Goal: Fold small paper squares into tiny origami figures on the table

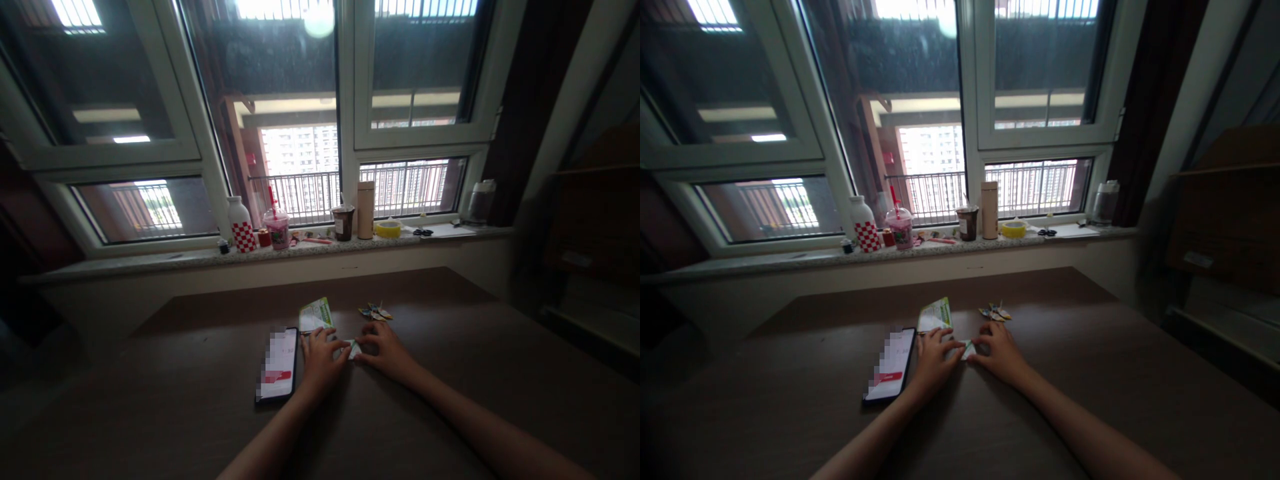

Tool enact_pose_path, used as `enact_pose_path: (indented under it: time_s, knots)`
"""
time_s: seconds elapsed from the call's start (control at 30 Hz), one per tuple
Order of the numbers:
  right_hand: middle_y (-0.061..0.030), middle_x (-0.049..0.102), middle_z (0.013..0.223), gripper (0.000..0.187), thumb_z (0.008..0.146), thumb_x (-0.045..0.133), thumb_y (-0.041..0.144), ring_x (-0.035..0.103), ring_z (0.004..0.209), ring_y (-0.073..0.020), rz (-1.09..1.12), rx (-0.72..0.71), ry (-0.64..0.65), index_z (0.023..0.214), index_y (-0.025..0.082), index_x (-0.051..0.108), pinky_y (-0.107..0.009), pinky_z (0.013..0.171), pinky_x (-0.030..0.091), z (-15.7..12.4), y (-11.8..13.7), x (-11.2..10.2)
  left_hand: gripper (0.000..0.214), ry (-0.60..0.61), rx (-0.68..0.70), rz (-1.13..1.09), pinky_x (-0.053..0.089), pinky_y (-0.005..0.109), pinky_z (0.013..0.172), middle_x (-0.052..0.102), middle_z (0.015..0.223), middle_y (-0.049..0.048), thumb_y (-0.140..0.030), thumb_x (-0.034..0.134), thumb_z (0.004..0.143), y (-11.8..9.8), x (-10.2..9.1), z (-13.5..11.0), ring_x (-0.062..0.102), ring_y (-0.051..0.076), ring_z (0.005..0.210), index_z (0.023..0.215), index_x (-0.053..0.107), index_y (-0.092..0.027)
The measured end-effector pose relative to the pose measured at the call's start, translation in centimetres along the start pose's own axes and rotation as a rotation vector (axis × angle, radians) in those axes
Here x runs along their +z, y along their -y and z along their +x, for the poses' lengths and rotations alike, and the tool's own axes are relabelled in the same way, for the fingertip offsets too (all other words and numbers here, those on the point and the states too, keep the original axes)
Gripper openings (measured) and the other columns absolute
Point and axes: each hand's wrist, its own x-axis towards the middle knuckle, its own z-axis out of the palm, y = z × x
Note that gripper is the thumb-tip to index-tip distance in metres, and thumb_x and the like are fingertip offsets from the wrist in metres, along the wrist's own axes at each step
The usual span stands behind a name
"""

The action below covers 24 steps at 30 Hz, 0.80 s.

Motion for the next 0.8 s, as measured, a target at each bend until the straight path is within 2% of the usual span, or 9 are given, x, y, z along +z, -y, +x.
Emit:
enact_pose_path:
  time_s: [0.27,0.47,0.67,0.8]
  knots:
    - [-0.009,0.062,0.109,0.025,0.085,0.065,0.043,0.053,0.111,-0.0254,0.023,-0.026,-0.032,0.1,0.027,0.076,-0.043,0.101,0.041,-0.01,0.19,-0.2,0.024,-0.005,0.013,-0.04,0.013,0.062,0.113,0.061,0.129,0.0039,-0.049,0.063,0.081,-0.32,-0.53,-0.2,0.038,0.032,0.131,0.096,0.076,-0.035]
    - [-0.0089,0.063,0.107,0.027,0.088,0.061,0.045,0.054,0.11,-0.025,0.041,-0.065,-0.056,0.098,0.025,0.076,-0.042,0.101,0.042,0.1,-0.23,-0.03,0.015,-0.024,0.042,-0.018,0.018,0.057,0.113,0.062,0.127,0.0014,-0.034,0.069,0.079,-0.25,-0.52,-0.09,0.04,0.03,0.129,0.093,0.076,-0.035]
    - [-0.0094,0.063,0.107,0.031,0.092,0.055,0.046,0.055,0.108,-0.0237,0.112,-0.13,-0.097,0.104,0.025,0.074,-0.041,0.1,0.042,0.09,0.15,-0.48,0.012,-0.086,0.111,-0.024,0.02,0.055,0.113,0.064,0.124,-0.0003,-0.031,0.065,0.085,-0.08,-0.53,-0.02,0.042,0.027,0.125,0.09,0.076,-0.033]
    - [-0.0087,0.063,0.103,0.027,0.093,0.054,0.043,0.056,0.106,-0.0232,0.148,-0.188,-0.117,0.096,0.025,0.075,-0.041,0.098,0.043,-0.03,0.74,-0.87,0.012,-0.108,0.138,-0.038,0.022,0.055,0.113,0.065,0.121,0.0007,-0.03,0.064,0.086,-0.26,-0.73,-0.14,0.044,0.026,0.123,0.089,0.075,-0.031]
